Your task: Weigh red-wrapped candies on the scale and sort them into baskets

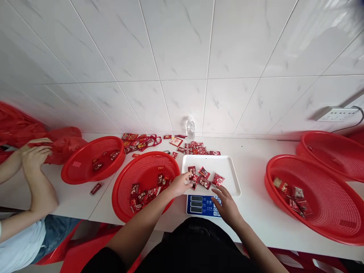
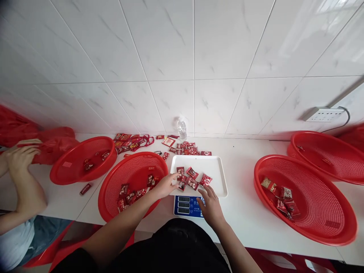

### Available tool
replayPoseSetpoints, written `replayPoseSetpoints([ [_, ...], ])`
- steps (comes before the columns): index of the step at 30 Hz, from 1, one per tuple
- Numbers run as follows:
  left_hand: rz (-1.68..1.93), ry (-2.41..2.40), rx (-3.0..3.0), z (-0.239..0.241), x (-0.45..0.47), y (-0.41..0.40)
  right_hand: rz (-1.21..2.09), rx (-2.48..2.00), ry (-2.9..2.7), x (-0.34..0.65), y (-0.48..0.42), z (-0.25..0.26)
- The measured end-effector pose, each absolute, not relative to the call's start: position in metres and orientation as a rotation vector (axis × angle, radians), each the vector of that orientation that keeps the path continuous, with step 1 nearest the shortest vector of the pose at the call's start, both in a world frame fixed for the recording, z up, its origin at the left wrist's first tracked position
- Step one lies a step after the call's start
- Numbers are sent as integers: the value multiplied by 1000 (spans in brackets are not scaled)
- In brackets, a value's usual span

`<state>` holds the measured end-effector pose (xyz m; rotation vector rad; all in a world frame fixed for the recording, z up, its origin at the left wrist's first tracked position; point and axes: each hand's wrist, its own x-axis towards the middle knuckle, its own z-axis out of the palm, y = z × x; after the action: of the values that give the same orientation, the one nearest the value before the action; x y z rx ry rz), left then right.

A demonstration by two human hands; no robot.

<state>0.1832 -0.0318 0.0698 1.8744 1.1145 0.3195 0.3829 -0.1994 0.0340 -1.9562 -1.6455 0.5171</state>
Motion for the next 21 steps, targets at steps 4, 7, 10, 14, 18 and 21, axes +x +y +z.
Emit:
replayPoseSetpoints([
  [4, 246, 1163, 2020, 58, 195, -34, 482, -2081, -1615, 388, -191, 28],
  [7, 247, 1035, 1983, 56, 208, -39, 543, -2136, -1610, 387, -177, 26],
  [10, 328, 946, 1963, 62, 216, -40, 595, -2072, -1659, 383, -163, 29],
  [14, 607, 1230, 1947, 69, 194, -21, 595, -1987, -1647, 380, -157, 36],
  [18, 622, 1687, 1931, 49, 134, 2, 610, -1938, -1573, 379, -167, 43],
  [21, 209, 1873, 1973, 22, 92, 3, 672, -1905, -1542, 375, -177, 46],
])
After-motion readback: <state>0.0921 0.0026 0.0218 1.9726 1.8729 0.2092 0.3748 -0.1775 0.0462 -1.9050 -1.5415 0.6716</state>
